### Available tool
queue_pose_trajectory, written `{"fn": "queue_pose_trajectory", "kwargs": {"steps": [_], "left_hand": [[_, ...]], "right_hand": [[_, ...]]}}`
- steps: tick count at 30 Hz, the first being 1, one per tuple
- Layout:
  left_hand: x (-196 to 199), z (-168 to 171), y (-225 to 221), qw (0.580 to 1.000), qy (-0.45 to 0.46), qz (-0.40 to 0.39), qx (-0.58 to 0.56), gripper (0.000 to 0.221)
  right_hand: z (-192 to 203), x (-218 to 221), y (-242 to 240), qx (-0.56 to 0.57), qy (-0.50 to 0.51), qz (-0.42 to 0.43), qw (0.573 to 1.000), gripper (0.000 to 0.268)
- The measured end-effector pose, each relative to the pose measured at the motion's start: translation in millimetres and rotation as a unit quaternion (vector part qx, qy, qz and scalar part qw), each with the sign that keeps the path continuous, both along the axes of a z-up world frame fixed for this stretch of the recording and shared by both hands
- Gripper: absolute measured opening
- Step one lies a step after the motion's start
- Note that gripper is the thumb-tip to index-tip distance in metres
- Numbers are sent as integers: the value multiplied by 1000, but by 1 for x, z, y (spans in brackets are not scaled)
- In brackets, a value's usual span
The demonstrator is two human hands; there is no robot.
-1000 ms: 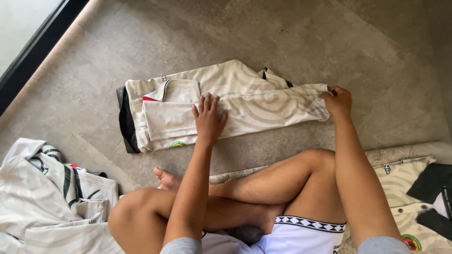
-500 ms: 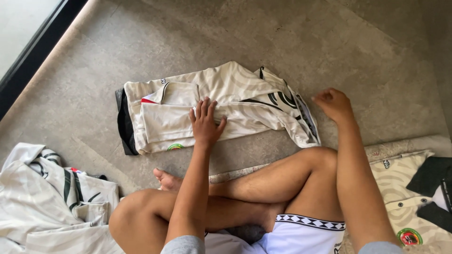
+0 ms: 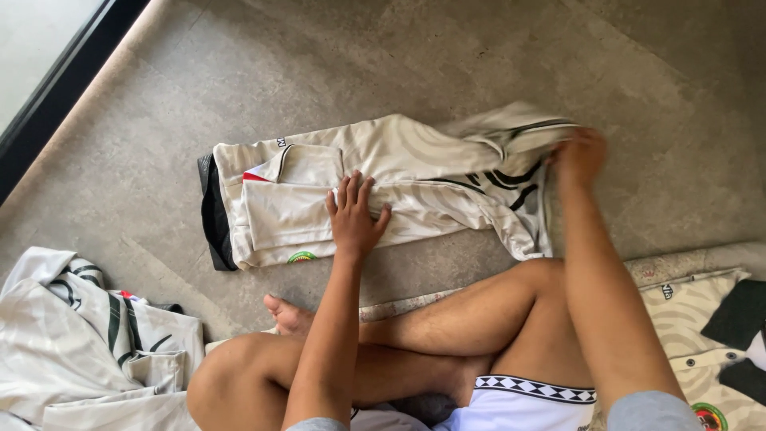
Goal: A person sitting on the floor is spreading out and folding several white t-shirts with black designs into neat rectangles.
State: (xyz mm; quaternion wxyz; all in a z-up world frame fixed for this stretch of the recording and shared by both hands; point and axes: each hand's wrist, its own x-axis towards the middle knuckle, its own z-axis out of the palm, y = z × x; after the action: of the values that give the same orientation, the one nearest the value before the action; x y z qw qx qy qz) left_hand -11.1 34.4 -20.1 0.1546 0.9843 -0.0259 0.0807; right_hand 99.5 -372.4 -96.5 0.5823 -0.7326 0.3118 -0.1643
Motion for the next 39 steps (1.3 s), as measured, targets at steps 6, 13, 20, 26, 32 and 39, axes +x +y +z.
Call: {"fn": "queue_pose_trajectory", "kwargs": {"steps": [6,13,20,26,32,39], "left_hand": [[2,0,-1,1000,-10,-6,7,57],[14,12,-4,992,120,-47,-17,50],[11,21,55,974,48,219,-20,68],[5,20,66,992,70,102,21,18],[-31,110,45,900,427,-83,-19,39],[-31,40,66,942,330,20,-64,43]], "right_hand": [[73,-40,22,-171,-40,50,983,37],[127,-61,144,-393,38,449,801,61],[99,-45,104,-447,179,465,743,58],[75,-58,109,-470,243,400,748,72],[133,-93,172,-481,102,482,725,50],[146,-97,207,-271,148,531,789,42]]}}
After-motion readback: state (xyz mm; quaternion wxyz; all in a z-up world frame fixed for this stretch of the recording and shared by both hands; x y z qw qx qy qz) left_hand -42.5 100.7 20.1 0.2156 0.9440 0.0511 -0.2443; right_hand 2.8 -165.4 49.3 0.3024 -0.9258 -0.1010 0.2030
